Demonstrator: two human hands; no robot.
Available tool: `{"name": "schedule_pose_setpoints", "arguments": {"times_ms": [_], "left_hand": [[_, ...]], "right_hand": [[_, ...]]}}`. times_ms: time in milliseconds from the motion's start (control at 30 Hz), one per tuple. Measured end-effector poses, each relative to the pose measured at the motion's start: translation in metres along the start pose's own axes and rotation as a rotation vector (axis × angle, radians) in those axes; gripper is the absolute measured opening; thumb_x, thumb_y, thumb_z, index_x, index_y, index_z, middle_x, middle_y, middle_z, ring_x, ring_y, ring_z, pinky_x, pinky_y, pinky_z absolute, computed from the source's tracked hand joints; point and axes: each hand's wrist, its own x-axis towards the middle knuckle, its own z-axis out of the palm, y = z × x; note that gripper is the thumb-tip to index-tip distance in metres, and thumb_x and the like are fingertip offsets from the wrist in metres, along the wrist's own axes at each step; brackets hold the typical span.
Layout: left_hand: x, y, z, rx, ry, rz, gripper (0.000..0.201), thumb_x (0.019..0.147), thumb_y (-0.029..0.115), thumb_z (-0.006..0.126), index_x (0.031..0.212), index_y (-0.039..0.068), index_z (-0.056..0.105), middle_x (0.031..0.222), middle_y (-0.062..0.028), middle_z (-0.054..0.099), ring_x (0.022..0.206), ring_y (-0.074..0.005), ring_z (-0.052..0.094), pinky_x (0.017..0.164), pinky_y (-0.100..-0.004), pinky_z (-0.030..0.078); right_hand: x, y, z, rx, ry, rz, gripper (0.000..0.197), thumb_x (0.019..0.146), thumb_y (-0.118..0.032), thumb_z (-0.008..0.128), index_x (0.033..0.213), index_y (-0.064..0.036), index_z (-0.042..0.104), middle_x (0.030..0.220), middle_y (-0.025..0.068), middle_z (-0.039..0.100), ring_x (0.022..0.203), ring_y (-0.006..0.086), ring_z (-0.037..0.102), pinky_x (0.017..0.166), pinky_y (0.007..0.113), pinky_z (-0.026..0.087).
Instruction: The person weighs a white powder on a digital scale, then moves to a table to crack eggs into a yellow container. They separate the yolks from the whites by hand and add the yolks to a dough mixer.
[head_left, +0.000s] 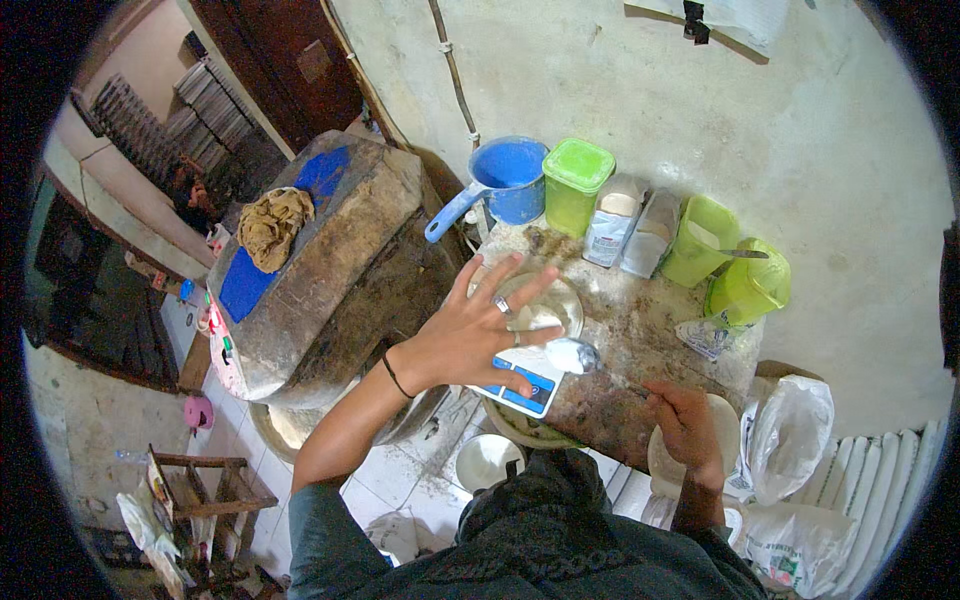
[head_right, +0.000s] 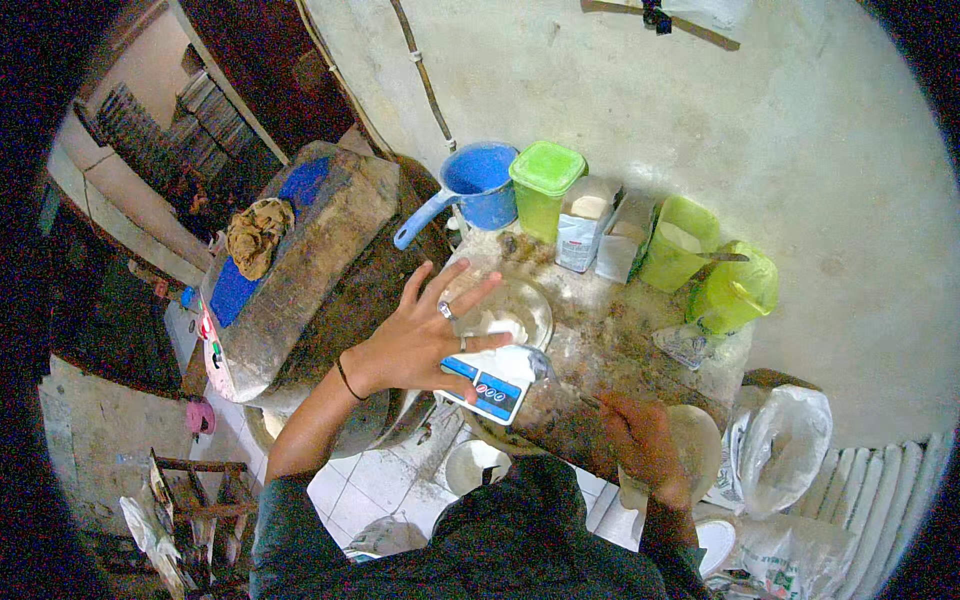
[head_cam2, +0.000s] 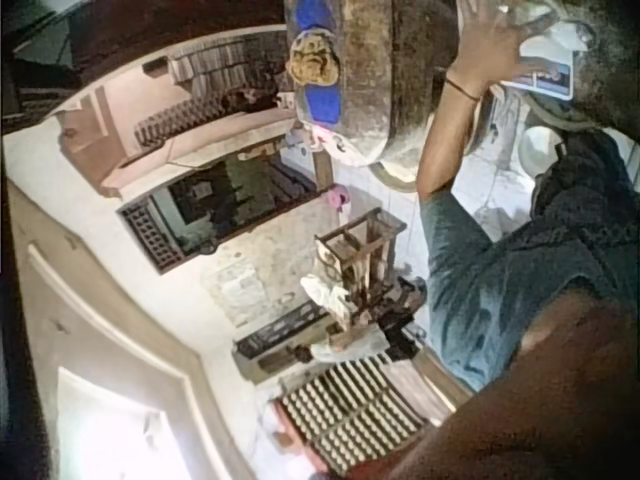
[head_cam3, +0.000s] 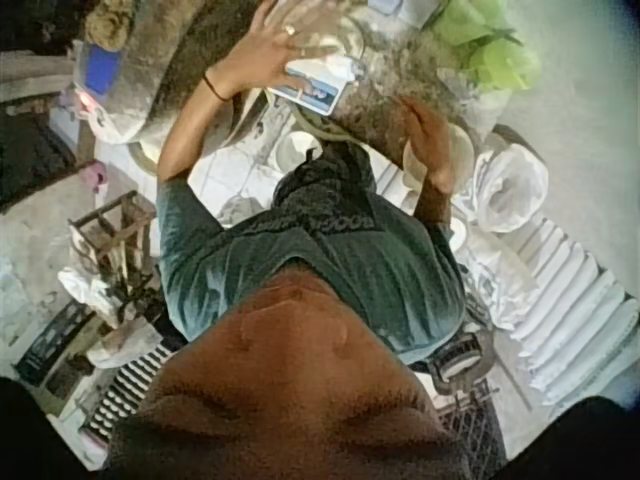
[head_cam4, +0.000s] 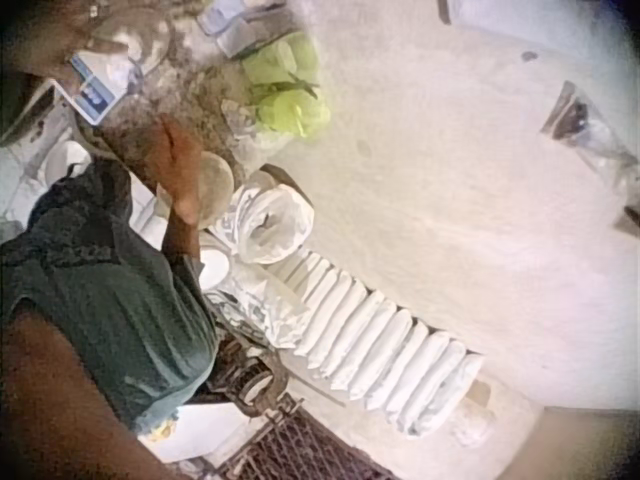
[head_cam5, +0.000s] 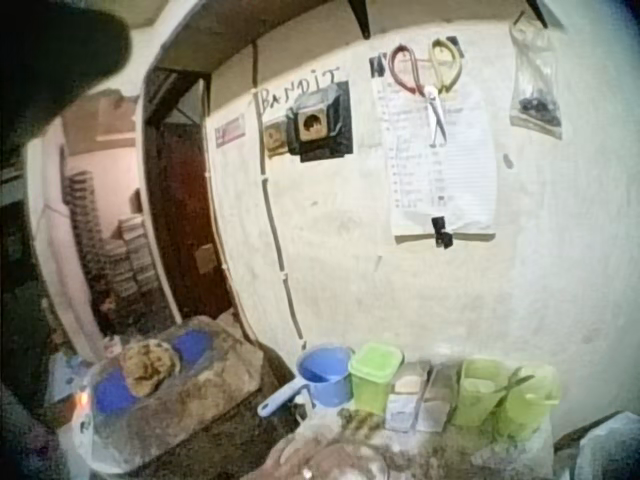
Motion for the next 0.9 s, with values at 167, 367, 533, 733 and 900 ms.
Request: {"name": "schedule_pose_setpoints", "arguments": {"times_ms": [167,367,533,733,900], "left_hand": [[0.001,-0.013,0.026,-0.282,0.084,-0.151,0.061,0.081,0.058,0.044,0.128,0.02,0.047,0.145,-0.0173,0.01,0.129,-0.0398,0.013,0.104,-0.0522,0.013],[0.012,-0.009,0.048,-0.857,0.172,-0.213,0.064,0.09,0.058,0.02,0.13,0.015,0.045,0.146,-0.02,0.0,0.133,-0.0391,0.003,0.107,-0.0459,0.007],[0.013,-0.002,0.048,-0.974,0.127,-0.349,0.077,0.086,0.065,0.01,0.129,0.012,0.045,0.146,-0.0183,-0.007,0.134,-0.0389,-0.005,0.107,-0.0455,0.003],[-0.002,-0.007,0.032,-0.936,0.195,-0.389,0.072,0.09,0.058,0.011,0.125,0.009,0.05,0.146,-0.0181,0.004,0.134,-0.0358,-0.005,0.108,-0.0446,0.0],[0.003,-0.016,0.016,-0.703,0.327,-0.3,0.054,0.095,0.045,0.021,0.115,0.014,0.059,0.13,-0.0127,0.044,0.134,-0.0282,0.013,0.109,-0.0428,0.001]], "right_hand": [[-0.003,-0.011,0.002,-0.172,-0.006,0.003,0.018,0.08,-0.009,0.053,0.094,0.0002,0.062,0.062,0.015,0.057,0.054,0.0263,0.056,0.055,0.032,0.044],[0.016,-0.035,0.026,-0.295,-0.019,-0.026,0.018,0.08,-0.008,0.052,0.095,-0.0023,0.061,0.068,0.0199,0.059,0.063,0.0355,0.059,0.057,0.041,0.046],[0.02,-0.037,0.044,-0.314,0.089,-0.009,0.02,0.08,-0.007,0.052,0.098,-0.0024,0.06,0.069,0.0203,0.059,0.062,0.0365,0.058,0.057,0.042,0.046],[0.029,-0.035,0.045,-0.267,0.14,-0.006,0.02,0.08,-0.006,0.052,0.098,-0.0024,0.059,0.068,0.0201,0.058,0.06,0.0364,0.057,0.056,0.042,0.045],[0.032,-0.033,0.049,-0.31,0.083,-0.061,0.021,0.078,-0.006,0.054,0.098,-0.0021,0.059,0.07,0.02,0.059,0.063,0.0361,0.059,0.056,0.042,0.046]]}}
